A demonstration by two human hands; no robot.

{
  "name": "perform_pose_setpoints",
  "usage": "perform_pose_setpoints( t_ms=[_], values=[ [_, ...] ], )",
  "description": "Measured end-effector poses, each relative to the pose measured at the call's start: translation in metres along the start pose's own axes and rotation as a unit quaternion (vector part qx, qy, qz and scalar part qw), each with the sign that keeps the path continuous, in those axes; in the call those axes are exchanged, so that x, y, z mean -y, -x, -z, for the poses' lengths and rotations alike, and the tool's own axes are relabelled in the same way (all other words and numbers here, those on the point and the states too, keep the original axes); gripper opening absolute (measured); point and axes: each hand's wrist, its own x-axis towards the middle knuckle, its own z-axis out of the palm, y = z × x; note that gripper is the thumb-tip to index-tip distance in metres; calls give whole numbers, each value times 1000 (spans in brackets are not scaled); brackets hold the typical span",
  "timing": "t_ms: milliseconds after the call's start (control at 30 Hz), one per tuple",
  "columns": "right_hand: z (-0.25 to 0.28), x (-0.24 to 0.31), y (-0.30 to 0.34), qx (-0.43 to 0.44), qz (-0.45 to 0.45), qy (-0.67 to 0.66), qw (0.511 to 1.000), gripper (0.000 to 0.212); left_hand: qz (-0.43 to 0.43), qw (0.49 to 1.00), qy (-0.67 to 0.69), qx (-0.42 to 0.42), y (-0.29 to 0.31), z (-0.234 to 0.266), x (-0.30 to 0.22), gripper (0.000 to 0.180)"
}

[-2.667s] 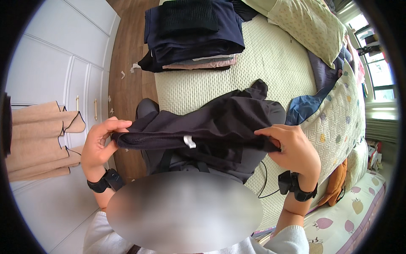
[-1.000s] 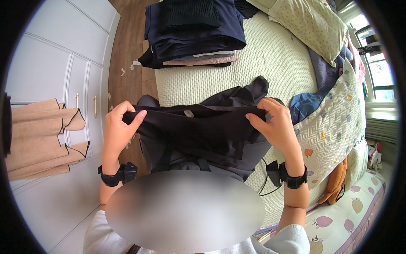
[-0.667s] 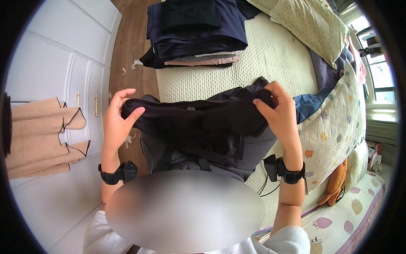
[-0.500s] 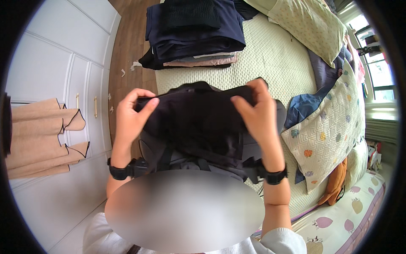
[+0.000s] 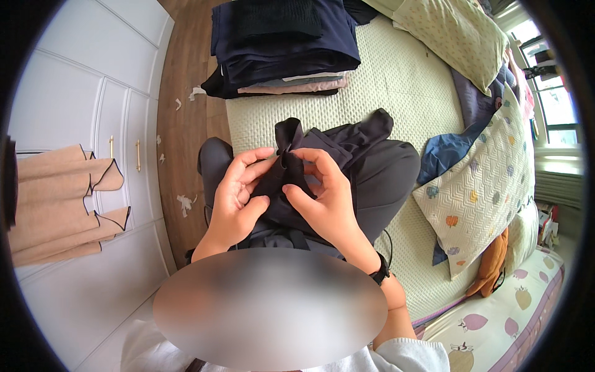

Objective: Folding various articles of clothing while sitting on a bed.

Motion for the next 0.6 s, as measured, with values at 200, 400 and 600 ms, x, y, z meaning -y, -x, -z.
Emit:
perform_pose_setpoints(
  t_ms=[200,400,600],
  values=[
    [-10,-10,9,-17,9,16,1000,39,35,998,18,-53,-1,-7,8,39],
    [1,-13,9,-45,-118,-164,978,23,52,998,12,-28,-1,-7,13,36],
    [8,-16,4,-111,-198,-263,938,4,43,999,-25,-18,4,-17,19,35]
  ],
)
